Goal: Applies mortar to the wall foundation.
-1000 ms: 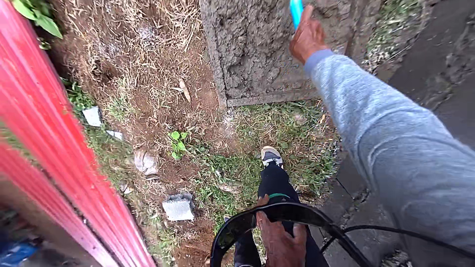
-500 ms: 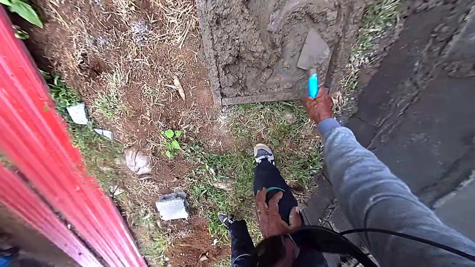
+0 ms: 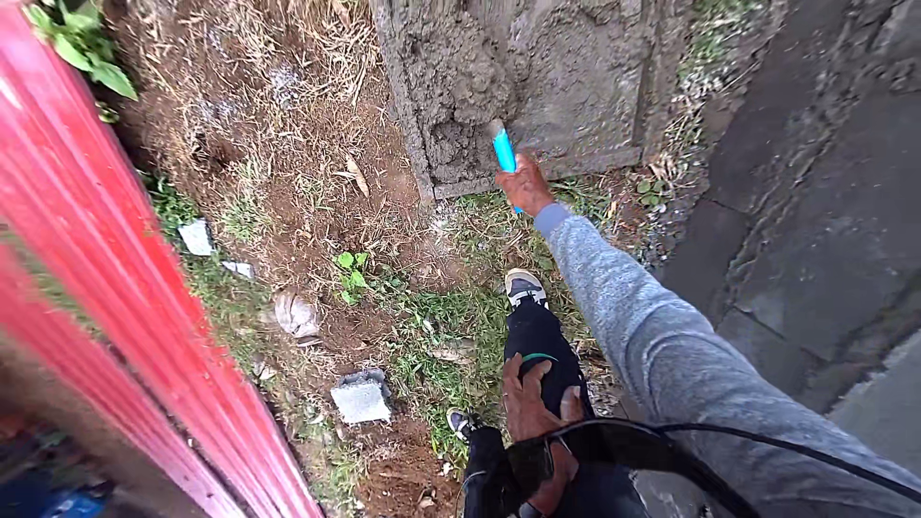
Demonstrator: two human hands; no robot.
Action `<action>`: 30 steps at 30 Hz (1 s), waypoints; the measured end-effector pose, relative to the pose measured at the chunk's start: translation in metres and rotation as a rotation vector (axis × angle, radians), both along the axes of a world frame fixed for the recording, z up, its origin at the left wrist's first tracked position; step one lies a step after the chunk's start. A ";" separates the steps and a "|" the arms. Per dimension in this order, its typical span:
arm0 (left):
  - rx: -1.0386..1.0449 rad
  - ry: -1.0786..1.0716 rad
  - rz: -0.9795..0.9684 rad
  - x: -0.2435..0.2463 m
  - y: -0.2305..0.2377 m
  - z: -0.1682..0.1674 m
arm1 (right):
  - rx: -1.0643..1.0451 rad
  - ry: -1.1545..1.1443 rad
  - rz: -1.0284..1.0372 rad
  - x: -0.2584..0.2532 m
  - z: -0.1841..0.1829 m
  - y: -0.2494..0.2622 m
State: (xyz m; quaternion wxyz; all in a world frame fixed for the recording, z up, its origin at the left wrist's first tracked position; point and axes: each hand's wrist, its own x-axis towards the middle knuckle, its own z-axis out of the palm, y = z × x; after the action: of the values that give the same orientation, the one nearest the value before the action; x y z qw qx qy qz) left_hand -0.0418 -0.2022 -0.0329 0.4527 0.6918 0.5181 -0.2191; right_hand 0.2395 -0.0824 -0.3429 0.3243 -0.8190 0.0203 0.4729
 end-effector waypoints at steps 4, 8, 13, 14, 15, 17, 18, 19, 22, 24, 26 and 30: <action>0.066 -0.015 -0.118 -0.028 -0.016 0.002 | 0.010 -0.060 -0.005 -0.028 0.048 -0.025; 0.058 -0.061 -0.204 -0.062 -0.028 0.010 | 0.019 -0.085 -0.005 -0.070 0.115 -0.071; 0.028 -0.165 -0.258 -0.121 -0.037 0.024 | 0.087 -0.106 -0.088 -0.169 0.243 -0.158; 0.032 -0.196 -0.270 -0.139 -0.040 0.029 | 0.100 -0.100 -0.120 -0.199 0.272 -0.179; 0.035 -0.227 -0.289 -0.161 -0.044 0.036 | 0.118 -0.101 -0.156 -0.229 0.298 -0.199; 0.041 -0.258 -0.372 -0.223 -0.059 0.051 | 0.143 -0.117 -0.234 -0.298 0.351 -0.241; 0.037 -0.273 -0.420 -0.258 -0.067 0.061 | 0.147 -0.123 -0.270 -0.334 0.379 -0.262; 0.021 -0.285 -0.480 -0.292 -0.073 0.074 | 0.152 -0.137 -0.308 -0.368 0.403 -0.283; -0.053 -0.245 -0.643 -0.391 -0.075 0.113 | 0.145 -0.143 -0.407 -0.486 0.462 -0.350; -0.052 -0.205 -0.756 -0.446 -0.067 0.118 | 0.115 -0.147 -0.443 -0.567 0.486 -0.398; -0.030 -0.159 -0.838 -0.496 -0.054 0.118 | 0.089 -0.135 -0.500 -0.651 0.503 -0.446; 0.086 0.079 -0.915 -0.594 -0.024 0.111 | 0.021 -0.048 -0.676 -0.812 0.530 -0.532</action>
State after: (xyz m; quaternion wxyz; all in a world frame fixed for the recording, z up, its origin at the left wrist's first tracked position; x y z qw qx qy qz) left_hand -0.6357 -0.2261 0.0781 0.2604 0.8587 0.1848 -0.4009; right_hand -0.5727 -0.6141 0.1874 0.4716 -0.7735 0.2782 0.3192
